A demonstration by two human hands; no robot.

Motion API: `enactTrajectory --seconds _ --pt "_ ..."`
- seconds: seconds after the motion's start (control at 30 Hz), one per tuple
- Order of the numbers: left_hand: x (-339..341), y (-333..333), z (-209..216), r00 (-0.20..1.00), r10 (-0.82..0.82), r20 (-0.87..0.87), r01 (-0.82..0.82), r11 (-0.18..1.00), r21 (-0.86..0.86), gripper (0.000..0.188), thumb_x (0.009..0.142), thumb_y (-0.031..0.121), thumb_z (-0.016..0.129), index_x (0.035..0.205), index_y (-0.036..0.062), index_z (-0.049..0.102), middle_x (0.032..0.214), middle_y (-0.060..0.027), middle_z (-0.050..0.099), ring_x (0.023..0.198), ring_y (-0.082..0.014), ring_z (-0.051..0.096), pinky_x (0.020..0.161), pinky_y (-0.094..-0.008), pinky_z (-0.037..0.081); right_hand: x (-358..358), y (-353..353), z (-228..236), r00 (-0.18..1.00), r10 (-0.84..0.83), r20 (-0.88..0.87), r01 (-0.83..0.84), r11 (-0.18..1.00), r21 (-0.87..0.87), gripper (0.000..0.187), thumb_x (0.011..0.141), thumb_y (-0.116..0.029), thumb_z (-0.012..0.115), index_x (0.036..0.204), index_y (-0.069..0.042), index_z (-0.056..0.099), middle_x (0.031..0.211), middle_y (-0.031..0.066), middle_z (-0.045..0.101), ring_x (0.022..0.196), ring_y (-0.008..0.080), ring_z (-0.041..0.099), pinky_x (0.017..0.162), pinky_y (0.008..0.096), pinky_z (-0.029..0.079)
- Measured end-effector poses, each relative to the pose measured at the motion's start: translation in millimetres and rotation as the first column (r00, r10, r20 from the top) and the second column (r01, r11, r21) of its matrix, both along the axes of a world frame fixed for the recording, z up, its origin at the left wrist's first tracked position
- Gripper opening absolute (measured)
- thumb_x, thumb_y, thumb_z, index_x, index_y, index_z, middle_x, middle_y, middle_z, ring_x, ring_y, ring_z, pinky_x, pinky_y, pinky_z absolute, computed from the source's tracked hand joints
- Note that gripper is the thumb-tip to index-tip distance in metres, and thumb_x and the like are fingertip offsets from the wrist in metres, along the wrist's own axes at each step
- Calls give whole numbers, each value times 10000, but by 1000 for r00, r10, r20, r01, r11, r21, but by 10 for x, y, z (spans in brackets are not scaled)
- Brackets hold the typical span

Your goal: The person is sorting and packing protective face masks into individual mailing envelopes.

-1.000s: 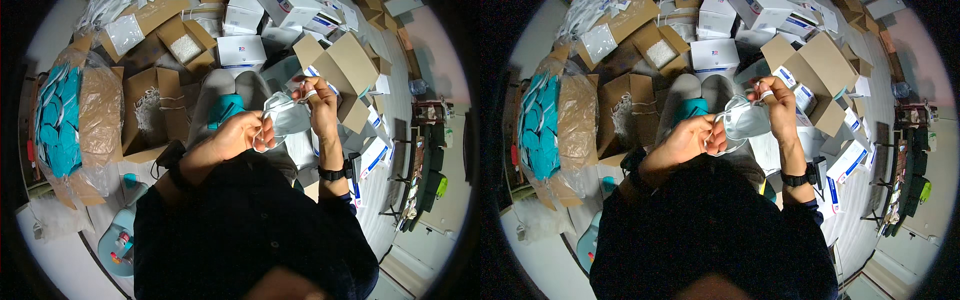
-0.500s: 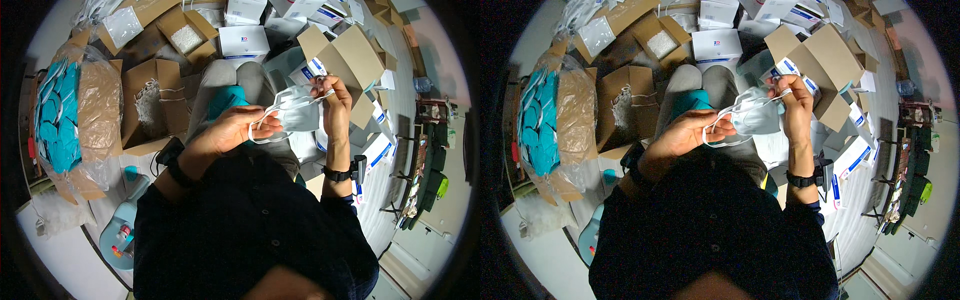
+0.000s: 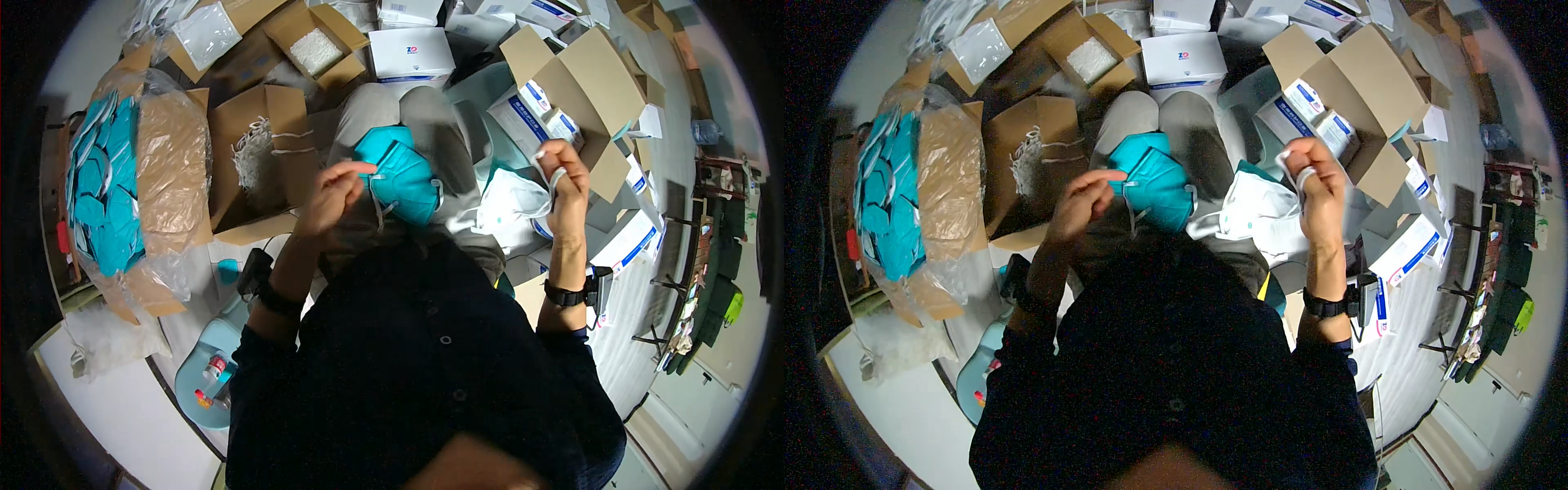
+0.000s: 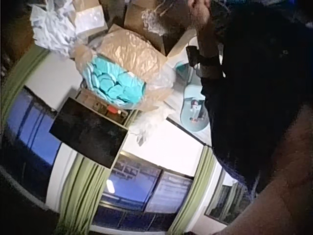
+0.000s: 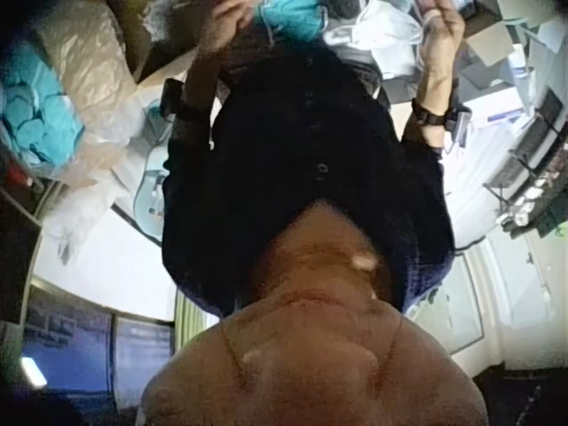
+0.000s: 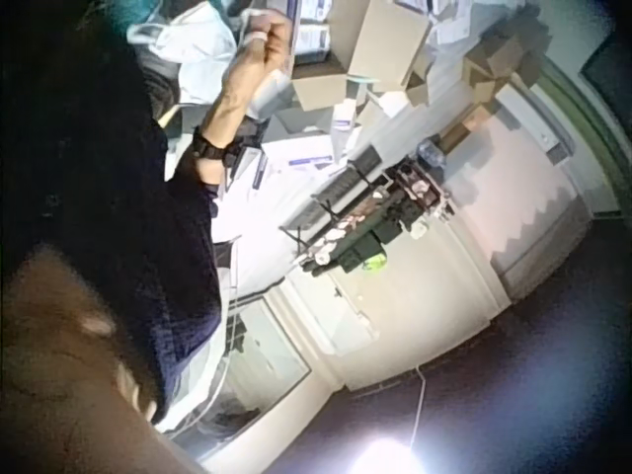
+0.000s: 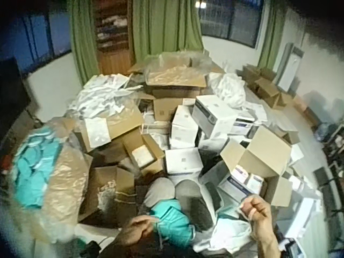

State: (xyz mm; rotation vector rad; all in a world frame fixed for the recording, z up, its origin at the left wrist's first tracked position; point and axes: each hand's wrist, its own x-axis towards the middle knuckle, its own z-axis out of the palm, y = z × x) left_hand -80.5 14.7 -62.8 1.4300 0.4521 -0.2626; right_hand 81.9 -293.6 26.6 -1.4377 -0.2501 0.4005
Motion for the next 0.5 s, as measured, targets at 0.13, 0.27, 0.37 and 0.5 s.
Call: enactTrajectory --seconds 0.13,0.27,0.37,0.5 --pt "217 -115 157 999 38 -23 -17 792 610 318 893 346 618 1001 56 692 783 -116 655 689 -217 606 603 -315 438 -73 102 1 888 457 45 -424 854 -302 401 665 75 429 1006 -14 619 851 1 578 754 82 488 653 211 370" --pt "381 -265 -80 996 -82 33 15 531 848 442 770 427 725 953 26 686 791 -186 660 687 -291 644 615 -379 466 -149 236 100 714 697 -70 -645 616 -451 299 744 -57 616 1037 3 627 921 23 571 783 85 498 680 221 410" --pt "473 -286 -62 969 -220 -113 217 538 814 404 738 352 767 920 3 679 815 -173 673 663 -281 641 593 -373 469 -152 239 96 744 662 -92 -607 611 -508 319 795 -219 728 1009 2 643 824 30 584 719 104 513 666 248 435" --pt "513 -258 -130 962 -270 46 199 803 562 233 792 202 740 858 -1 646 725 -56 636 589 -117 545 519 -282 401 -80 149 -137 904 427 31 -275 635 -722 399 780 -331 768 986 -3 673 721 94 621 634 145 562 596 304 457"
